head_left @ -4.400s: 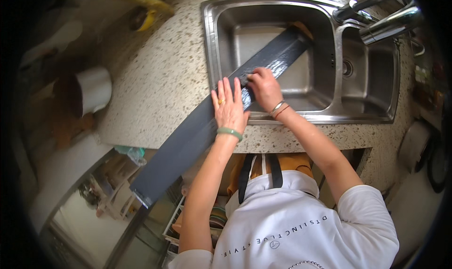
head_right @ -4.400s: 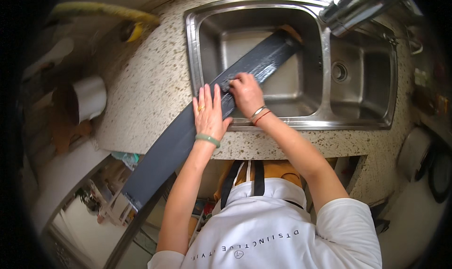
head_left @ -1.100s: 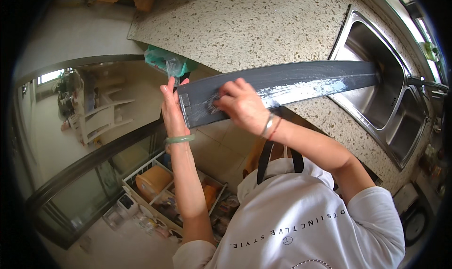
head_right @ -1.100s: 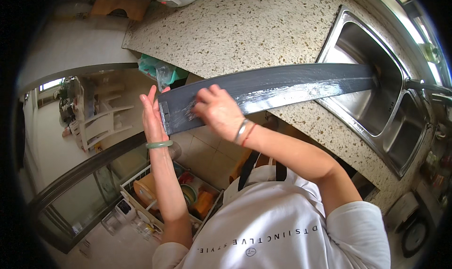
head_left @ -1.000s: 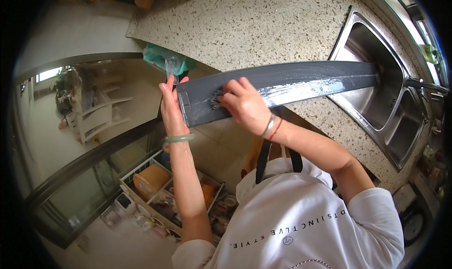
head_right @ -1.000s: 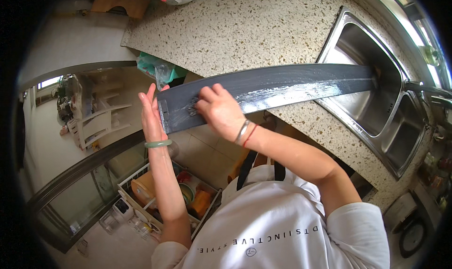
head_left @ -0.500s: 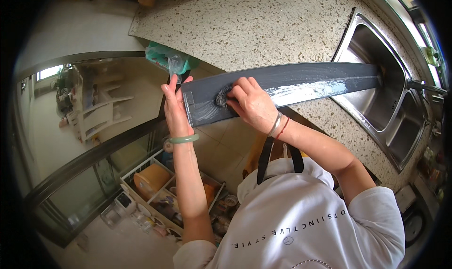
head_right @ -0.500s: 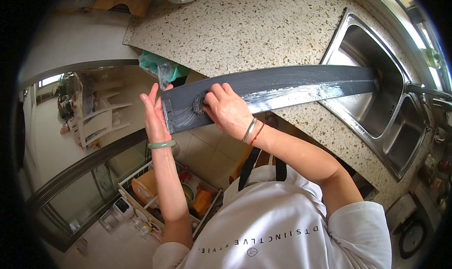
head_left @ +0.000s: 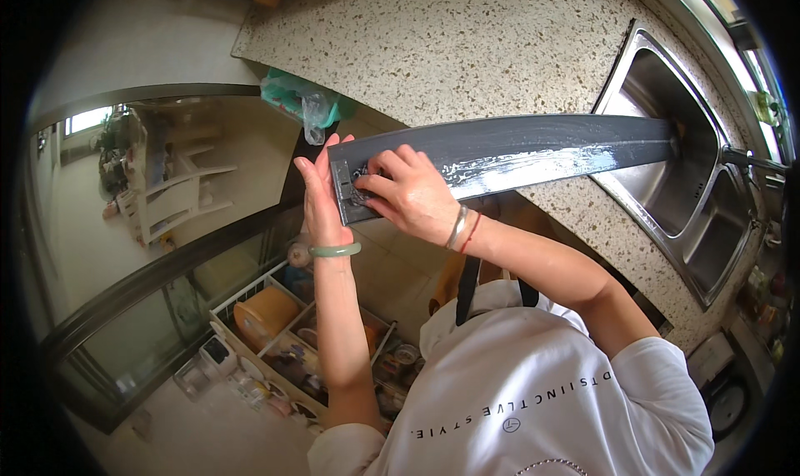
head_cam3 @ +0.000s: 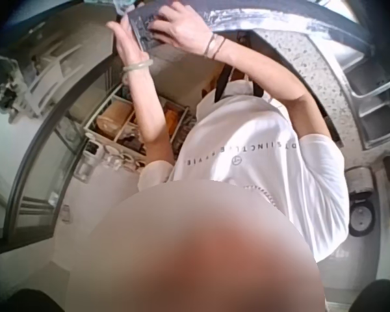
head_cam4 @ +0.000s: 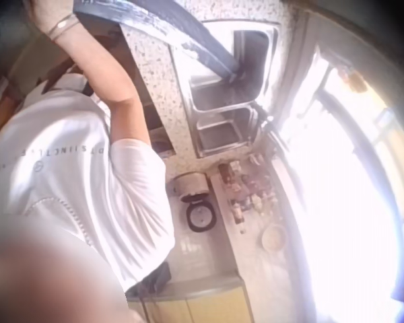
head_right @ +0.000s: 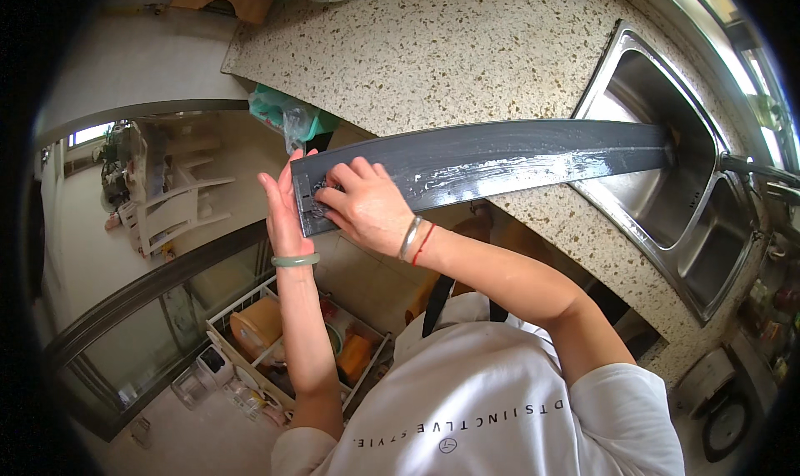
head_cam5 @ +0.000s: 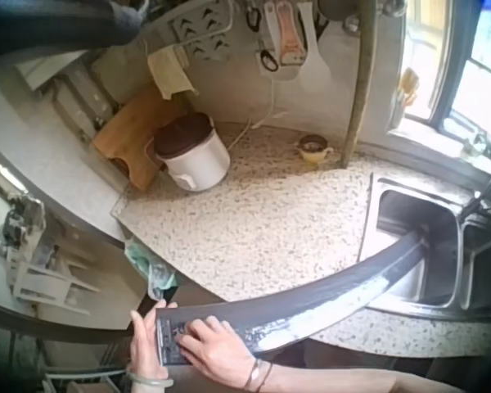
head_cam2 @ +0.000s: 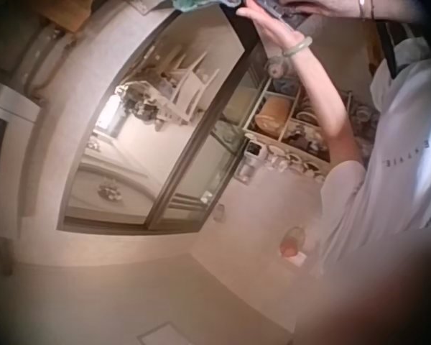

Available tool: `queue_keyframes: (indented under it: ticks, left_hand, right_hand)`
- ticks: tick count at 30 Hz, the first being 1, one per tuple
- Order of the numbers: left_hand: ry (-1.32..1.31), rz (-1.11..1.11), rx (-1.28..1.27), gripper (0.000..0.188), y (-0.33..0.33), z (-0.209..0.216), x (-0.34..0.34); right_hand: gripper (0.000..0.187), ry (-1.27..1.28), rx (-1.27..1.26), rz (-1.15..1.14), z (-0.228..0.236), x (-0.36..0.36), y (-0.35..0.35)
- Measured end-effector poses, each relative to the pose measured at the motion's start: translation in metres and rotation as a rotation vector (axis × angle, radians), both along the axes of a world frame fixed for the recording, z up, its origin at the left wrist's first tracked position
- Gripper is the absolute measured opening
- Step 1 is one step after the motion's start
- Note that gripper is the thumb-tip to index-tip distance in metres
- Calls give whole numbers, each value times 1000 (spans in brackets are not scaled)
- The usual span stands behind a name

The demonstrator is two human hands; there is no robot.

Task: The person scrubs a long, dark rectangular object with a steel wool pad over a kitchen sink. They repeatedly scrub the surface and rinse it under running water, flipping the object to clean both sides. The person continues scrubbing and rinsing the object until the end of the clip.

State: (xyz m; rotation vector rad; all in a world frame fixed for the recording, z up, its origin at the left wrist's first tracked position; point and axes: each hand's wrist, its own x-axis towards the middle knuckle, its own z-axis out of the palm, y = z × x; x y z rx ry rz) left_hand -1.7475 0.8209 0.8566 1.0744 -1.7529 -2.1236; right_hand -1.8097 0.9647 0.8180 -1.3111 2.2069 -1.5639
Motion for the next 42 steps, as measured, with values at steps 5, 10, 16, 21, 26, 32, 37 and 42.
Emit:
queue_keyframes:
  ticks: [5,10,16,21,26,32,37,42]
  left_hand:
    - [32,15,34,82,-4,-3,5]
    - [-9,17,-2,77,2,1,-1]
    - [-58,28,-68,80,4,1,-2]
    - [-28,38,-59,84,1,1,-1]
    - [-7,28,2,85,0,6,-3]
    - [9,139,46,88,6,4,-1]
    - [5,69,6,87,3,5,-1]
    - [16,79,-42,90,7,2,-4]
  right_hand:
    - [16,-156,-192,-136,-3,-1,-11]
    - [21,24,-48,6,6,-7,-4]
    - [24,9,88,-79,-4,-6,-6]
    - [22,-182,-196,-110,9,-8,-10]
    - [19,-60,-247,-67,11,4,-33]
    - [14,57,-145,-133,10,-15,-54]
    - [13,42,-176,-80,13,-4,-41]
    - [11,104,-146,-149,8,-20,-59]
